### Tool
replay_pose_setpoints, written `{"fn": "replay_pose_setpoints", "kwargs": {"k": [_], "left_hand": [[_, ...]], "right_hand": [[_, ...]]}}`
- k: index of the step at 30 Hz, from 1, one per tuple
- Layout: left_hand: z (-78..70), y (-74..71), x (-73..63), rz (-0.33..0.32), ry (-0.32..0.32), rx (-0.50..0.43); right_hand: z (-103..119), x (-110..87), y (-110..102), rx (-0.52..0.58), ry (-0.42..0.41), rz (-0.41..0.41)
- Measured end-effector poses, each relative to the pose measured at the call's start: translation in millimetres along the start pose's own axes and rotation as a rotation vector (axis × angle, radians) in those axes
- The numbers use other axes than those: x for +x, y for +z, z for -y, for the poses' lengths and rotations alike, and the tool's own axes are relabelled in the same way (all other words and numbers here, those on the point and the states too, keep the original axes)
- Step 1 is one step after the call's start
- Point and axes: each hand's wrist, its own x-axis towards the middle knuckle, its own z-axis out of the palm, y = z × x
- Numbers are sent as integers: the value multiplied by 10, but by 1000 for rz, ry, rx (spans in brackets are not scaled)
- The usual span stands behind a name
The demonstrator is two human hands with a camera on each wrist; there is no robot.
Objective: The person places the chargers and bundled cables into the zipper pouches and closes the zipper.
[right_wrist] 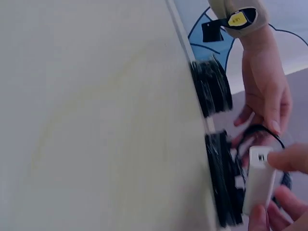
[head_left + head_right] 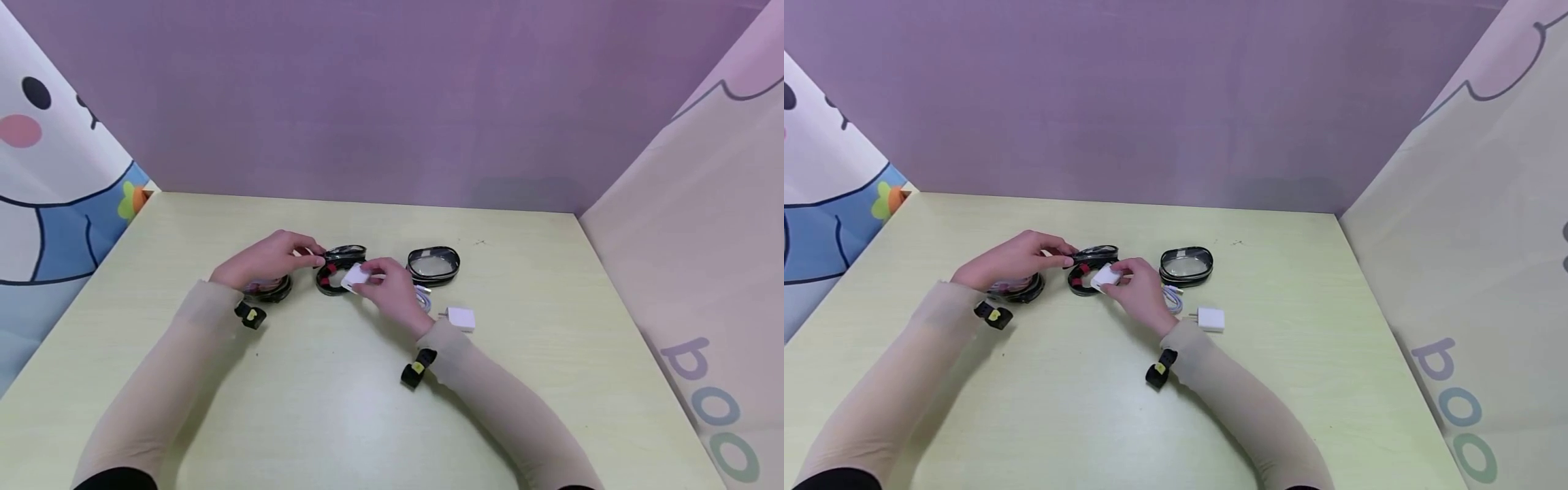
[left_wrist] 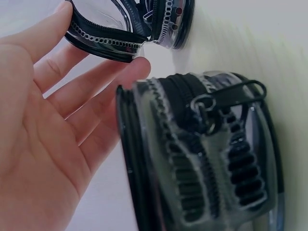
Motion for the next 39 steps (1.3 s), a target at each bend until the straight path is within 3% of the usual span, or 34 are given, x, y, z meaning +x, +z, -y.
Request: {"fn": "replay_pose_setpoints", "kwargs": {"k": [3,9,21,27,33,39], "left_hand": [[-5,18,8,-12,9,-10],[-16,38,9,-28,26,-14],[-34,27,-1,-34,9,-8],[-23,47,-24,-39,-7,-7],[-58,70,-17,-59,35,19],[-117,89,-3,-61,114,134]], "right_hand": [[21,32,106,53,64,-52],[9,87,234,66,55,-127],[-14,128,247,-16,38,-97],[-69,129,189,106,103,-66],[-65,113,46,283,167,-87],[-47,125,-46,215,173,-70]]}}
